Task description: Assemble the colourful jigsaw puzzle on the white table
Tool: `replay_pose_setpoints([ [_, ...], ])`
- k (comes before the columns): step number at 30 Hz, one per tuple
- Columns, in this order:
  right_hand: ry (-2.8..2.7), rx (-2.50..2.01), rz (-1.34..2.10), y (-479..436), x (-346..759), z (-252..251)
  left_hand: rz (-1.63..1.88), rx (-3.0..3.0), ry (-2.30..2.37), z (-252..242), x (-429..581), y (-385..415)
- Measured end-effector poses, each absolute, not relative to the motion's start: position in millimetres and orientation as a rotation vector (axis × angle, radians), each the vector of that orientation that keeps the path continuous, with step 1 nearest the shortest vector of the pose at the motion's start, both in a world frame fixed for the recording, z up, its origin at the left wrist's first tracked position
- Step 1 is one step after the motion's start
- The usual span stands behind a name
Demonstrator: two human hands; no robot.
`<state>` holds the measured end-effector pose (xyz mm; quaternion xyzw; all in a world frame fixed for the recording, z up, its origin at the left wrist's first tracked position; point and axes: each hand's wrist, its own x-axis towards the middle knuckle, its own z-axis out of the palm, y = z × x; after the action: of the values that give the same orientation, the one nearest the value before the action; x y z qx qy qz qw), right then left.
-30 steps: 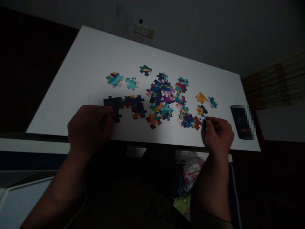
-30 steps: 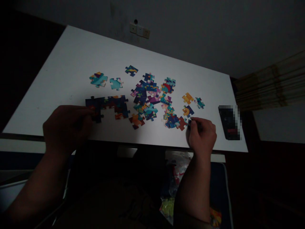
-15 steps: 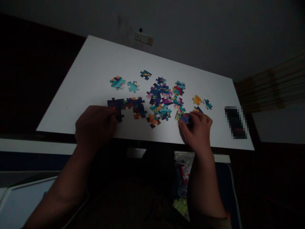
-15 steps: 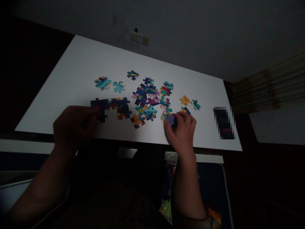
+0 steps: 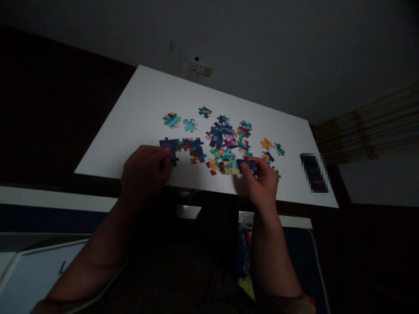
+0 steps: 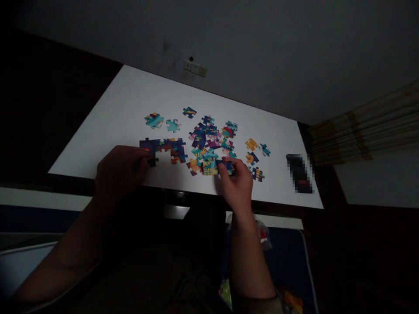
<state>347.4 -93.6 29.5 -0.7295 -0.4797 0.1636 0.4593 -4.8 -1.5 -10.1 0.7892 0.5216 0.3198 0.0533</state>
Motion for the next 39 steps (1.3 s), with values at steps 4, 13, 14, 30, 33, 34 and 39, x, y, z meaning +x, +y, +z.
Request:
replay_pose_setpoints([
  [4, -1.210, -1.758, 0.494, -89.1, 331.6, 31.3, 0.965, 2.435, 1.559, -10.7, -3.0, -0.5],
  [13, -1.323, -1.794, 0.490, -87.2, 303.0, 39.5, 0.968, 2.455, 1.472, -10.9, -4.0, 1.2],
  [14, -1.345, -1.793, 0.492, -86.7, 300.3, 40.1, 0.973, 2.454, 1.464, -10.8, -3.9, 1.2],
  [30, -1.455, -1.702, 0.604, -69.0, 249.5, 19.2, 0.735, 2.535, 1.282, -1.9, -2.8, 1.8],
  [33, -1.378, -1.754, 0.550, -68.3, 269.2, 17.3, 0.708, 2.532, 1.302, -4.0, -2.1, 2.7],
  [34, -1.352, -1.770, 0.525, -68.8, 277.1, 16.5, 0.710, 2.528, 1.307, -5.0, -2.0, 2.9],
  [39, -1.260, -1.802, 0.361, -77.1, 312.9, 10.0, 0.766, 2.513, 1.327, -8.7, -1.6, 2.8],
])
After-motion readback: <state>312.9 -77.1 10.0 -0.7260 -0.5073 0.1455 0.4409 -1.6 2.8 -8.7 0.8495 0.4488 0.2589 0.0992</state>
